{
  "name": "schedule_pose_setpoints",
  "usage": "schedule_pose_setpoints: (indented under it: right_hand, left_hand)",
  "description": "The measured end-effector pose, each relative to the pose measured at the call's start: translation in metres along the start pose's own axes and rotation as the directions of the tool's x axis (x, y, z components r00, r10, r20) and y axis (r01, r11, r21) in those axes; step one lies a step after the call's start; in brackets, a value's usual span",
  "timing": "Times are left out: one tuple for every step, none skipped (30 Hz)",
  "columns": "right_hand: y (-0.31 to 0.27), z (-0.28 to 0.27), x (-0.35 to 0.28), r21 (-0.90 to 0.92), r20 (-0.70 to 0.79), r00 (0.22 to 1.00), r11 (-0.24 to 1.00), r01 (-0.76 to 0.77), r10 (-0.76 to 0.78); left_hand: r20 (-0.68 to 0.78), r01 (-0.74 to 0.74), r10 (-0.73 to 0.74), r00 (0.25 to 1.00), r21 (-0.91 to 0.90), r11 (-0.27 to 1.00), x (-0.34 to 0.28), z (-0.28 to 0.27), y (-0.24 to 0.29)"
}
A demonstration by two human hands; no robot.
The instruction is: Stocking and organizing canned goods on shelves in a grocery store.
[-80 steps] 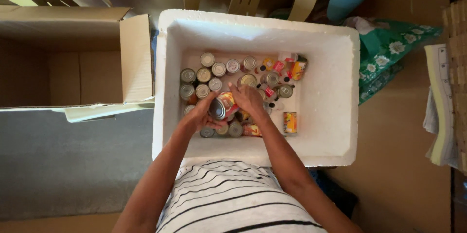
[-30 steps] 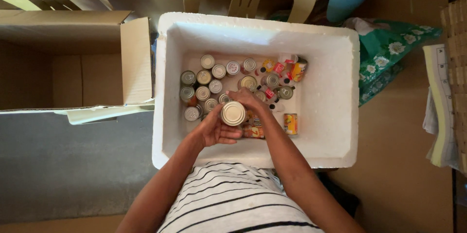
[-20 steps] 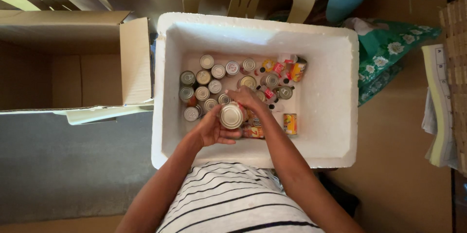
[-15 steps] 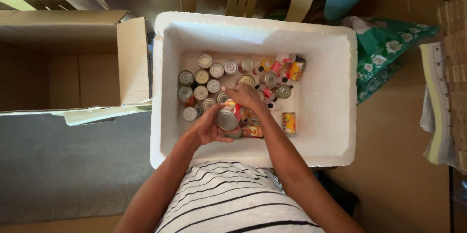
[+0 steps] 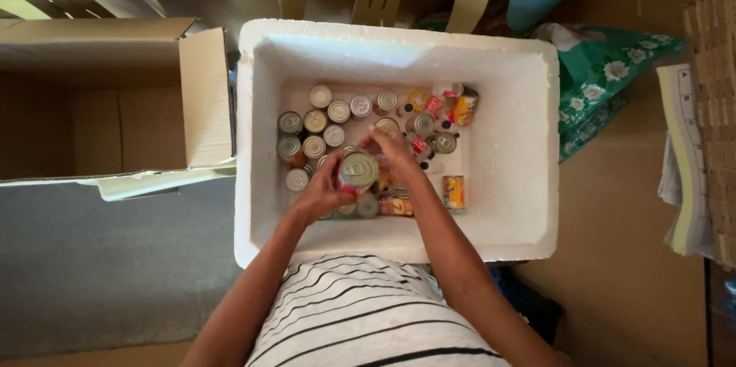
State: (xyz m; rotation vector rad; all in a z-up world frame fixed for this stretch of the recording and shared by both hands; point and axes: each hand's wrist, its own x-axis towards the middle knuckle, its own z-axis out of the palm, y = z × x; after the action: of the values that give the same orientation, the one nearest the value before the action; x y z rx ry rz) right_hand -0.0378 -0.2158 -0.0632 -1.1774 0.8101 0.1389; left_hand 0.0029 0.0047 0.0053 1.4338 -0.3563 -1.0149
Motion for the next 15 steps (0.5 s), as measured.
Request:
schedule_pose_setpoints:
  right_hand:
    - [0.006, -0.003, 0.002, -0.053, 0.086, 0.996, 0.999, 0.006, -0.002]
    - [0.013, -0.007, 0.004, -0.106, 0.171, 0.985, 0.994, 0.018, 0.001]
    - [0.000, 0.001, -0.008, -0.106, 0.172, 0.985, 0.994, 0.018, 0.001]
    - [-0.013, 0.009, -0.021, -0.092, 0.189, 0.971, 0.987, -0.131, 0.147]
    - [-0.026, 0.018, -0.034, -0.081, 0.209, 0.934, 0.957, -0.278, 0.289]
    - [-0.033, 0.020, -0.040, -0.083, 0.211, 0.934, 0.957, -0.278, 0.289]
    - [-0.039, 0.022, -0.045, -0.004, 0.346, 0.891, 0.950, -0.312, 0.294]
    - [-0.045, 0.025, -0.050, 0.069, 0.476, 0.833, 0.933, -0.354, 0.282]
    - [-0.048, 0.022, -0.054, 0.069, 0.476, 0.833, 0.932, -0.355, 0.282]
    - [-0.050, 0.020, -0.057, 0.060, 0.532, 0.823, 0.961, -0.271, 0.199]
    - [-0.053, 0.017, -0.060, 0.057, 0.586, 0.802, 0.981, -0.183, 0.116]
    - [-0.052, 0.016, -0.059, 0.058, 0.586, 0.802, 0.982, -0.182, 0.115]
    - [-0.051, 0.015, -0.059, 0.056, 0.573, 0.813, 0.985, -0.161, 0.101]
    - [-0.050, 0.014, -0.058, 0.054, 0.560, 0.824, 0.989, -0.140, 0.086]
    - [-0.045, 0.012, -0.056, 0.053, 0.562, 0.823, 0.989, -0.139, 0.086]
  left_hand:
    - [-0.006, -0.064, 0.064, 0.998, -0.030, 0.997, 0.001, 0.000, -0.001]
    - [-0.013, -0.129, 0.128, 0.992, -0.059, 0.990, 0.002, -0.001, -0.002]
    - [-0.013, -0.129, 0.128, 0.992, -0.059, 0.990, 0.002, -0.002, 0.004]
    - [-0.025, -0.126, 0.127, 0.992, 0.025, 0.992, 0.002, -0.004, 0.011]
    - [-0.038, -0.122, 0.127, 0.991, 0.109, 0.987, 0.001, -0.005, 0.018]
    - [-0.040, -0.122, 0.127, 0.991, 0.109, 0.987, 0.002, -0.005, 0.020]
    - [-0.082, -0.120, 0.140, 0.987, 0.213, 0.970, 0.002, -0.007, 0.022]
    - [-0.123, -0.111, 0.157, 0.980, 0.315, 0.942, 0.003, -0.008, 0.024]
    - [-0.124, -0.111, 0.156, 0.980, 0.315, 0.943, 0.003, -0.010, 0.024]
    - [-0.117, -0.242, 0.313, 0.943, 0.405, 0.881, 0.003, -0.011, 0.024]
    - [-0.092, -0.362, 0.461, 0.883, 0.491, 0.792, 0.004, -0.013, 0.024]
    - [-0.092, -0.363, 0.461, 0.882, 0.491, 0.792, 0.003, -0.014, 0.024]
    - [-0.046, -0.380, 0.472, 0.881, 0.527, 0.760, 0.003, -0.015, 0.025]
    - [0.000, -0.397, 0.479, 0.878, 0.560, 0.727, 0.003, -0.016, 0.025]
    - [-0.002, -0.396, 0.480, 0.877, 0.562, 0.726, 0.001, -0.017, 0.023]
